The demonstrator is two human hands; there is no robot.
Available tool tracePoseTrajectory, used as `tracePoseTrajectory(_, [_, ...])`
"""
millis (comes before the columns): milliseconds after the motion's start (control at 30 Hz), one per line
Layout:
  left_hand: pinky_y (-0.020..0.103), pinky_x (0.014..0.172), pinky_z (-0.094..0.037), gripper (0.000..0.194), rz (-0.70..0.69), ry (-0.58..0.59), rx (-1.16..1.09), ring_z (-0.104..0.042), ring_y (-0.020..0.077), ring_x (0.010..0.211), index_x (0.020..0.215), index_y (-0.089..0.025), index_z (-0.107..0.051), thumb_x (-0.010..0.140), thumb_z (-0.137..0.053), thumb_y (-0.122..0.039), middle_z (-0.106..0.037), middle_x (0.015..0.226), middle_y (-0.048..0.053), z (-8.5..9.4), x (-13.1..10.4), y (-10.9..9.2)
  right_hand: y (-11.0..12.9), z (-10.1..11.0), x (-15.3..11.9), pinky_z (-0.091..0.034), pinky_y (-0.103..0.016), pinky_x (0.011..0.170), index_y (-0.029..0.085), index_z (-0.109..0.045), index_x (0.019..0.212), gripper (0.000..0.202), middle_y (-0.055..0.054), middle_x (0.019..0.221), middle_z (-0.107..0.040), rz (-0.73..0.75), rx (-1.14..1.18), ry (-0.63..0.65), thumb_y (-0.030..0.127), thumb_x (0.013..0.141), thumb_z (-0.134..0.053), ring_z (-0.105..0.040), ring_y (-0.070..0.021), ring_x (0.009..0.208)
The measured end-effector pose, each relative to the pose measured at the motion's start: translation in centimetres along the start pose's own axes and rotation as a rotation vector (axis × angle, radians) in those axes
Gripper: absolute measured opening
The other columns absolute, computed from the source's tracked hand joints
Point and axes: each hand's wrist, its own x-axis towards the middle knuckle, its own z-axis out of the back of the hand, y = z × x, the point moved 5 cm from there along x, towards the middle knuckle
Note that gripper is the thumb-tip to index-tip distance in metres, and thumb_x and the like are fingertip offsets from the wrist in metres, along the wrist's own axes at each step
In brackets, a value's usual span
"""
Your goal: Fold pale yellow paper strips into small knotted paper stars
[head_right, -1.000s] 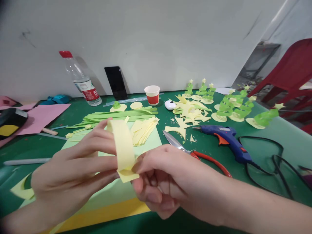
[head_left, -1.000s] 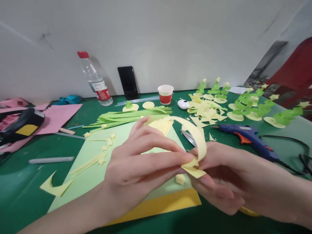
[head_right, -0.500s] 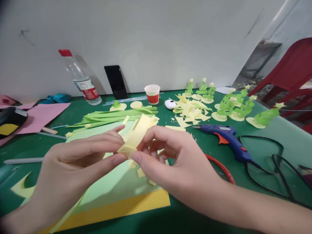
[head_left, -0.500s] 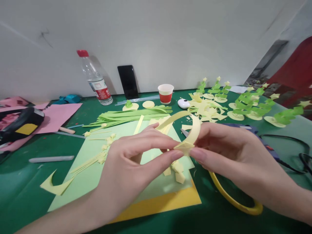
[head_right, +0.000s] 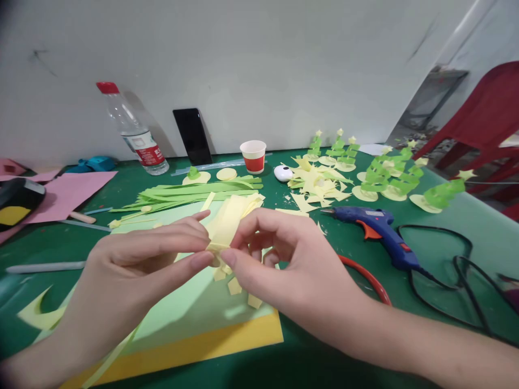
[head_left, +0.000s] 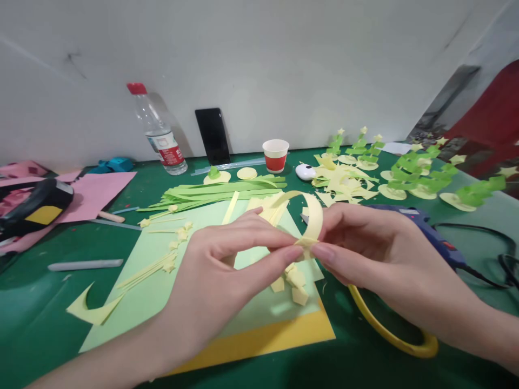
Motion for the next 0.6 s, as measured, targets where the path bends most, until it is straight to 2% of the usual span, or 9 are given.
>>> tracePoseTrajectory(167, [0.030,0.096,-0.042,0.014,-0.002,0.012,0.044,-0.057,0.0091,0.055,0.064,-0.023,-0.067,0.075,-0.064,-0.015,-0.063,0.054,-0.009,0.1,0.1,-0.1,-0.1,0.1,0.0,-0.030,-0.015,0.035,0.018,-0.055,0.055,0.015,0.006,0.050,-0.046,-0.009,0.016,0.003,0.014,0.069,-0.059,-0.038,-0.0041,0.041])
tracePoseTrajectory(267, [0.027,0.078,-0.049,0.013,0.021,0.043,0.085,-0.059,0.0123,0.062,0.066,-0.022,-0.064,0.078,-0.060,-0.018,-0.064,0.060,-0.006,-0.3,0.2,0.2,-0.6,0.2,0.0,-0.023,-0.015,0.033,0.018,-0.053,0.053,0.018,0.006,0.047,-0.044,-0.063,0.088,-0.007,0.013,0.069,-0.061,-0.033,-0.0034,0.040])
tracePoseTrajectory(333, [0.026,0.067,-0.049,0.014,-0.004,0.079,0.138,-0.058,0.0137,0.063,0.066,-0.020,-0.061,0.080,-0.058,-0.021,-0.063,0.063,-0.004,-0.7,0.3,0.2,-0.9,0.0,0.0,-0.020,-0.015,0.033,0.017,-0.052,0.053,0.018,0.007,0.047,-0.043,-0.105,0.160,0.002,0.011,0.068,-0.061,-0.030,-0.0028,0.040])
tracePoseTrajectory(467, [0.030,0.078,-0.046,0.022,-0.126,0.167,0.209,-0.052,0.0131,0.060,0.061,-0.018,-0.054,0.083,-0.053,-0.019,-0.055,0.057,-0.004,-1.4,0.0,-0.2,-1.3,-0.3,-0.3,-0.019,-0.015,0.033,0.018,-0.049,0.054,0.017,0.008,0.044,-0.040,-0.169,0.214,0.023,0.010,0.066,-0.059,-0.029,-0.0028,0.038])
tracePoseTrajectory(600, [0.030,0.090,-0.041,0.025,-0.155,0.214,0.130,-0.050,0.0113,0.058,0.061,-0.018,-0.052,0.085,-0.049,-0.015,-0.050,0.057,-0.005,-1.5,-0.7,-0.2,-1.4,-0.7,-0.6,-0.022,-0.014,0.033,0.018,-0.047,0.053,0.018,0.008,0.046,-0.041,-0.203,0.248,0.060,0.013,0.067,-0.057,-0.032,-0.0027,0.038])
